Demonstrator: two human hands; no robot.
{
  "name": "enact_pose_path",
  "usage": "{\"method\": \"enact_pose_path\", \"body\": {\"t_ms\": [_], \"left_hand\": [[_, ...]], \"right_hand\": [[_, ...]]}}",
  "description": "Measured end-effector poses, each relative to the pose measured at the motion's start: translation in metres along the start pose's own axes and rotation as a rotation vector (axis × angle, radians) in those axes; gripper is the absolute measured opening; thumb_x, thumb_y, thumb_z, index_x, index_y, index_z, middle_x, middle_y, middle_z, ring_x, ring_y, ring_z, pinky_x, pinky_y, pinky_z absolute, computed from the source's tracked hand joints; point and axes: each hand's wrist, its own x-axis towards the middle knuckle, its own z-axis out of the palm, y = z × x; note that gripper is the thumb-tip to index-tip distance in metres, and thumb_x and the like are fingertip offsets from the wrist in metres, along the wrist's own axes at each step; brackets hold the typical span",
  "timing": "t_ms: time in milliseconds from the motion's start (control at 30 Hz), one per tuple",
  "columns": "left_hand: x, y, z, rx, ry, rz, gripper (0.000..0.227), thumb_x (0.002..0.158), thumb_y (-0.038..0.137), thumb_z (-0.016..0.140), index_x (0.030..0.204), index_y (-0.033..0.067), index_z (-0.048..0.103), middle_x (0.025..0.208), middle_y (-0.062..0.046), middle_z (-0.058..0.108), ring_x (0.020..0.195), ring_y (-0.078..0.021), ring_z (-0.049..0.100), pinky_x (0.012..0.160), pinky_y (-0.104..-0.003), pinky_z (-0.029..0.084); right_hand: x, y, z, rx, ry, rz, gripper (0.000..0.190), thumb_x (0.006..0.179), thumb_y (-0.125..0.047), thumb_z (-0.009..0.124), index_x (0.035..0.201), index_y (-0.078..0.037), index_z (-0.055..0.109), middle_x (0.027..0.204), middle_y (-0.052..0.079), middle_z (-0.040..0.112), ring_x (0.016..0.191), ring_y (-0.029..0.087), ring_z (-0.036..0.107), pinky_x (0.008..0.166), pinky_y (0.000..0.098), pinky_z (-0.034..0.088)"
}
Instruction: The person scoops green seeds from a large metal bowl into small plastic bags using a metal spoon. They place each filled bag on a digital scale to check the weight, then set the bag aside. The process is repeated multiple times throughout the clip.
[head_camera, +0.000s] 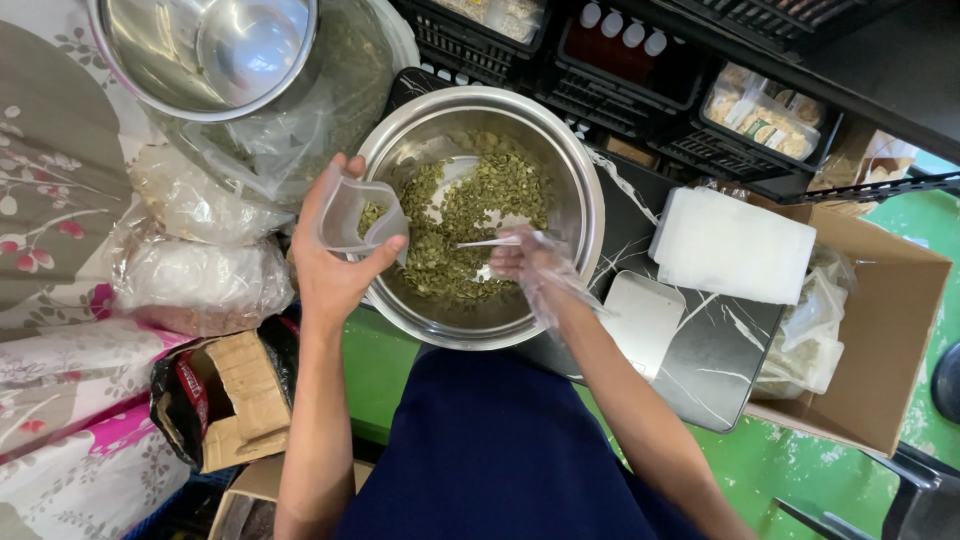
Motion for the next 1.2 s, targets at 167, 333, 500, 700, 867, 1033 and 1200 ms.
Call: {"method": "enact_pose_path", "body": {"t_ms": [167, 333, 500, 700, 867, 1033, 1200], "left_hand": [[0.0, -0.009, 0.004, 0.07, -0.056, 0.042, 0.092, 0.081, 0.008, 0.094, 0.158, 0.0052, 0.043, 0.152, -0.018, 0.056, 0.144, -0.0315, 0.053, 0.125, -0.051, 0.044], [0.0, -0.011, 0.019, 0.082, -0.095, -0.042, 0.093, 0.076, 0.017, 0.096, 0.155, 0.0049, 0.048, 0.146, -0.02, 0.06, 0.139, -0.0385, 0.056, 0.119, -0.059, 0.044], [0.002, -0.001, 0.045, 0.132, -0.228, -0.126, 0.099, 0.071, 0.019, 0.097, 0.155, 0.0001, 0.048, 0.145, -0.026, 0.058, 0.136, -0.0469, 0.056, 0.117, -0.069, 0.041], [0.001, -0.011, 0.071, 0.132, -0.345, -0.103, 0.1, 0.07, 0.027, 0.096, 0.155, 0.0039, 0.049, 0.141, -0.028, 0.059, 0.131, -0.0516, 0.058, 0.109, -0.076, 0.044], [-0.006, -0.037, 0.075, 0.047, -0.3, -0.12, 0.092, 0.075, 0.035, 0.093, 0.153, 0.009, 0.052, 0.142, -0.023, 0.061, 0.13, -0.0486, 0.06, 0.108, -0.075, 0.045], [-0.015, -0.041, 0.049, -0.027, -0.198, -0.107, 0.087, 0.078, 0.017, 0.09, 0.155, 0.0103, 0.049, 0.142, -0.022, 0.06, 0.131, -0.0444, 0.059, 0.111, -0.07, 0.046], [-0.009, -0.015, 0.007, -0.015, -0.115, -0.024, 0.089, 0.078, 0.008, 0.09, 0.156, 0.0119, 0.048, 0.144, -0.021, 0.058, 0.132, -0.039, 0.058, 0.11, -0.065, 0.049]], "right_hand": [[-0.1, -0.057, -0.02, 0.13, -0.094, -0.309, 0.04, 0.11, -0.029, 0.049, 0.13, 0.0, 0.068, 0.096, 0.024, 0.079, 0.088, 0.031, 0.08, 0.08, 0.0488, 0.067], [-0.215, -0.133, 0.034, 0.036, 0.186, -0.498, 0.053, 0.104, -0.04, 0.057, 0.132, 0.005, 0.06, 0.121, 0.031, 0.066, 0.114, 0.042, 0.065, 0.098, 0.0589, 0.05], [-0.238, -0.14, 0.013, -0.227, 0.335, -0.465, 0.046, 0.112, -0.043, 0.042, 0.109, -0.01, 0.074, 0.079, 0.015, 0.073, 0.07, 0.026, 0.072, 0.09, 0.0372, 0.064], [-0.235, -0.106, 0.038, -0.318, 0.122, -1.172, 0.039, 0.11, -0.031, 0.054, 0.098, 0.0, 0.074, 0.098, 0.022, 0.079, 0.078, 0.032, 0.08, 0.068, 0.0437, 0.069], [-0.235, -0.1, 0.023, -0.581, 0.062, -1.436, 0.021, 0.105, -0.014, 0.063, 0.097, -0.002, 0.078, 0.09, 0.017, 0.08, 0.074, 0.03, 0.081, 0.068, 0.0441, 0.068], [-0.172, -0.101, -0.005, -0.349, 0.205, -1.217, 0.036, 0.113, -0.025, 0.05, 0.109, 0.0, 0.075, 0.088, 0.017, 0.077, 0.081, 0.025, 0.078, 0.081, 0.0388, 0.066], [-0.066, -0.057, -0.005, -0.088, 0.155, -0.968, 0.042, 0.112, -0.038, 0.05, 0.122, -0.002, 0.069, 0.089, 0.011, 0.076, 0.085, 0.02, 0.077, 0.082, 0.036, 0.067]]}}
